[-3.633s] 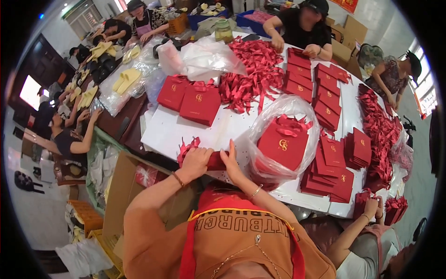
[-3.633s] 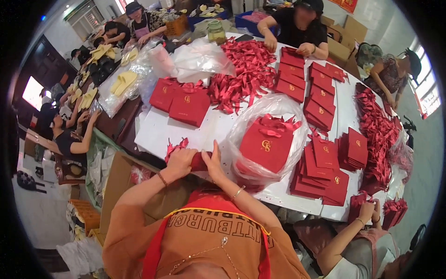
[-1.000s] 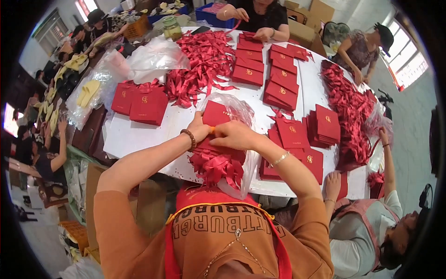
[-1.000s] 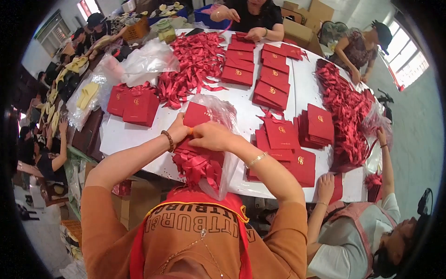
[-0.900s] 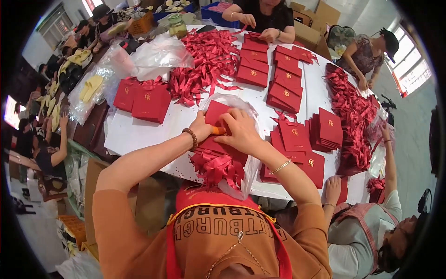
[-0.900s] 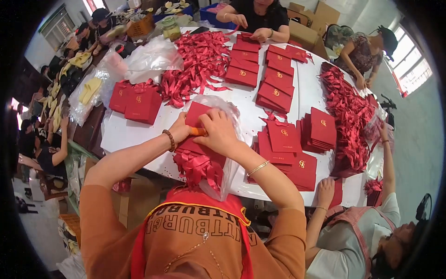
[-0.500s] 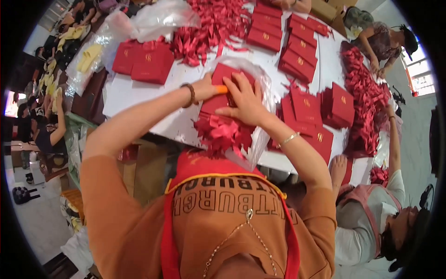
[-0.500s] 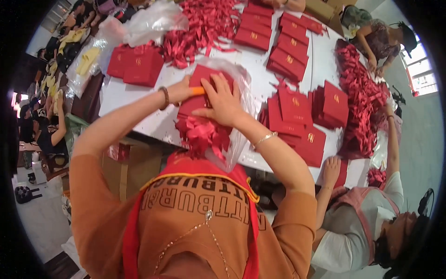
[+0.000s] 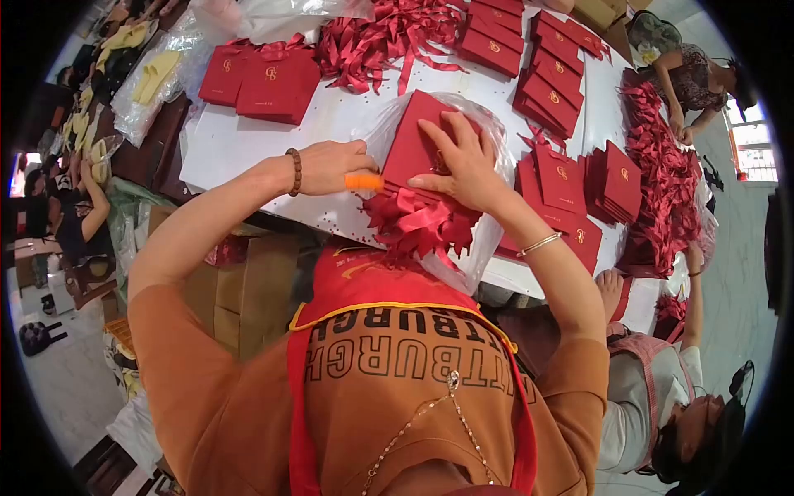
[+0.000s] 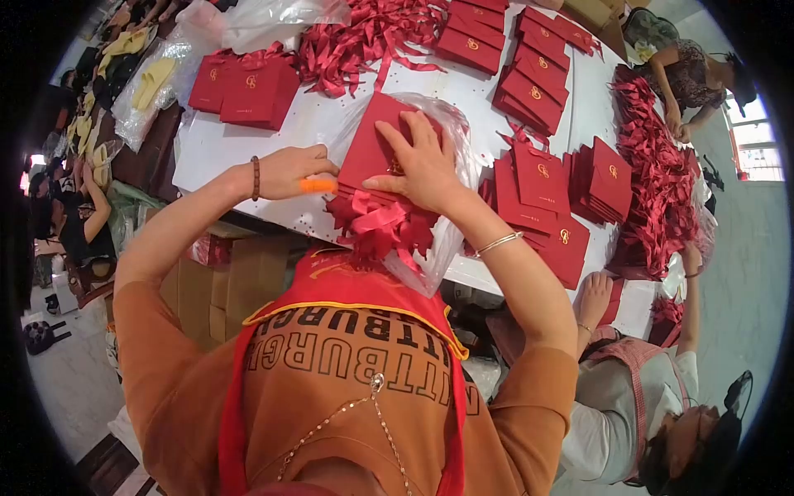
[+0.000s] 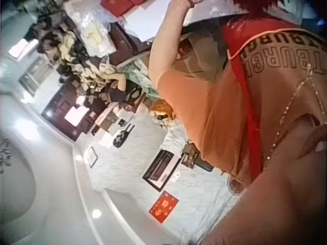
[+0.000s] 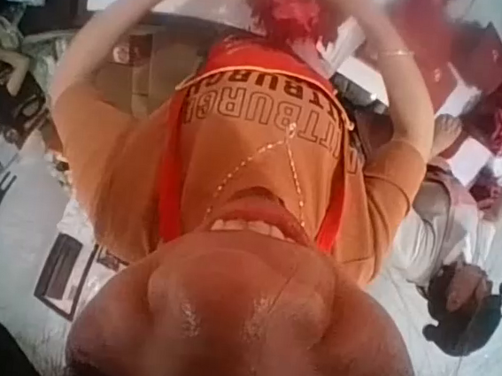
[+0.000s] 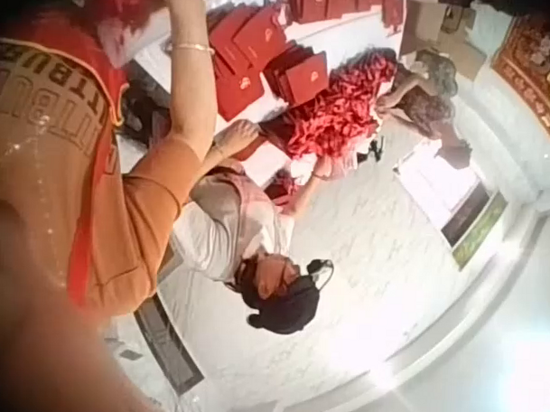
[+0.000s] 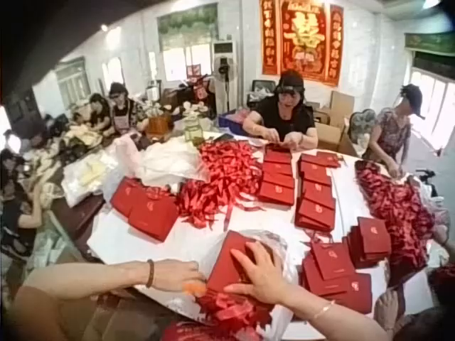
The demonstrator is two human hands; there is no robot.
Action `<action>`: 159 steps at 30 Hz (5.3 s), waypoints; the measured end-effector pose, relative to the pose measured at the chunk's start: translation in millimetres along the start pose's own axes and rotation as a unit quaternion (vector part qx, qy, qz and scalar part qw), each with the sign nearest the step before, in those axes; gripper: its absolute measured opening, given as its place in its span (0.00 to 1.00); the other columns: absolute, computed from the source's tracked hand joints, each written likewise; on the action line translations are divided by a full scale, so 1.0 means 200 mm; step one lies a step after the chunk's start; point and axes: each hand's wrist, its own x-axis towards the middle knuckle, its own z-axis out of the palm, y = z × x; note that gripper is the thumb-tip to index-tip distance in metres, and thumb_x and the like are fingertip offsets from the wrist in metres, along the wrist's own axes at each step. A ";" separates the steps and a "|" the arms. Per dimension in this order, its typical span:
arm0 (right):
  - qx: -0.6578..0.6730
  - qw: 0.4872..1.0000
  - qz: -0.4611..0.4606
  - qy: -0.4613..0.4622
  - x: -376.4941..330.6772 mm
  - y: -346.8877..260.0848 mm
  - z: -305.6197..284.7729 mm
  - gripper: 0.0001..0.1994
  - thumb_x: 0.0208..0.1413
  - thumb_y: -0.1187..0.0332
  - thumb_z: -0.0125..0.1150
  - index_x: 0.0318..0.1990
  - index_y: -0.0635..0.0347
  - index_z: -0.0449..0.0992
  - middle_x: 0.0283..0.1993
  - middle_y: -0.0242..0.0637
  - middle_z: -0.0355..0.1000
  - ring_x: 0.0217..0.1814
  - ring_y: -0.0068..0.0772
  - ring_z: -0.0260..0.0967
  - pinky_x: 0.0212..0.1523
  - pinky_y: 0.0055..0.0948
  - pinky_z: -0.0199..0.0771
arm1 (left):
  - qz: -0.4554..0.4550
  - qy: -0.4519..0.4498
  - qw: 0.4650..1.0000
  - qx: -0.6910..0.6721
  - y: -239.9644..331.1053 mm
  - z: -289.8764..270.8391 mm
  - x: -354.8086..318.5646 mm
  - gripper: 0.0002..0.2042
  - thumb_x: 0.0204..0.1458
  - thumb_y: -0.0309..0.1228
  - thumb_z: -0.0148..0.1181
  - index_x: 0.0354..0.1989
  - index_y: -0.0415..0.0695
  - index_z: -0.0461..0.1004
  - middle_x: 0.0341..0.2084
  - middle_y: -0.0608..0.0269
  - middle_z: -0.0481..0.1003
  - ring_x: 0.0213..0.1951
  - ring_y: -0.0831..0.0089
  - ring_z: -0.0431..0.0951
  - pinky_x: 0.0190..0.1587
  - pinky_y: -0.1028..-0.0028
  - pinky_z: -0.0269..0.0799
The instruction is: Packaging red gift bags or envelopes into plastic bags in a factory or workshop setting.
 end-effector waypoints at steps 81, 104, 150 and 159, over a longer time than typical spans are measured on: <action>-0.037 0.996 0.032 0.070 -0.11 -0.12 -0.18 0.20 0.53 0.66 0.50 0.50 0.67 0.58 0.39 0.53 0.67 0.44 0.56 0.64 0.45 0.42 0.63 | -0.029 0.202 0.979 -0.020 0.23 0.13 0.58 0.30 0.48 0.40 0.50 0.61 0.50 0.52 0.62 0.57 0.48 0.64 0.62 0.45 0.61 0.59 0.36; -0.164 0.980 0.101 -0.048 0.00 -0.22 -0.13 0.34 0.42 0.44 0.56 0.50 0.63 0.66 0.40 0.58 0.65 0.43 0.53 0.65 0.39 0.36 0.71 | 0.016 0.381 0.701 -0.603 -0.32 -0.25 -0.21 0.11 0.51 0.25 0.51 0.43 0.37 0.70 0.39 0.58 0.72 0.39 0.72 0.73 0.42 0.75 0.68; -0.183 0.974 0.128 -0.048 0.04 -0.27 -0.15 0.35 0.39 0.42 0.57 0.50 0.62 0.68 0.45 0.62 0.66 0.48 0.55 0.65 0.47 0.37 0.67 | -0.329 0.425 0.795 -0.281 -1.17 -0.03 -0.15 0.34 0.30 0.30 0.71 0.48 0.37 0.58 0.37 0.51 0.72 0.38 0.61 0.75 0.39 0.69 0.71; -0.224 0.967 0.110 -0.042 0.01 -0.28 -0.16 0.35 0.41 0.40 0.54 0.51 0.59 0.68 0.45 0.58 0.66 0.45 0.51 0.67 0.39 0.35 0.71 | -0.320 0.235 0.915 0.067 -0.77 -0.10 -0.40 0.31 0.30 0.34 0.68 0.46 0.42 0.60 0.38 0.52 0.70 0.41 0.54 0.71 0.41 0.62 0.68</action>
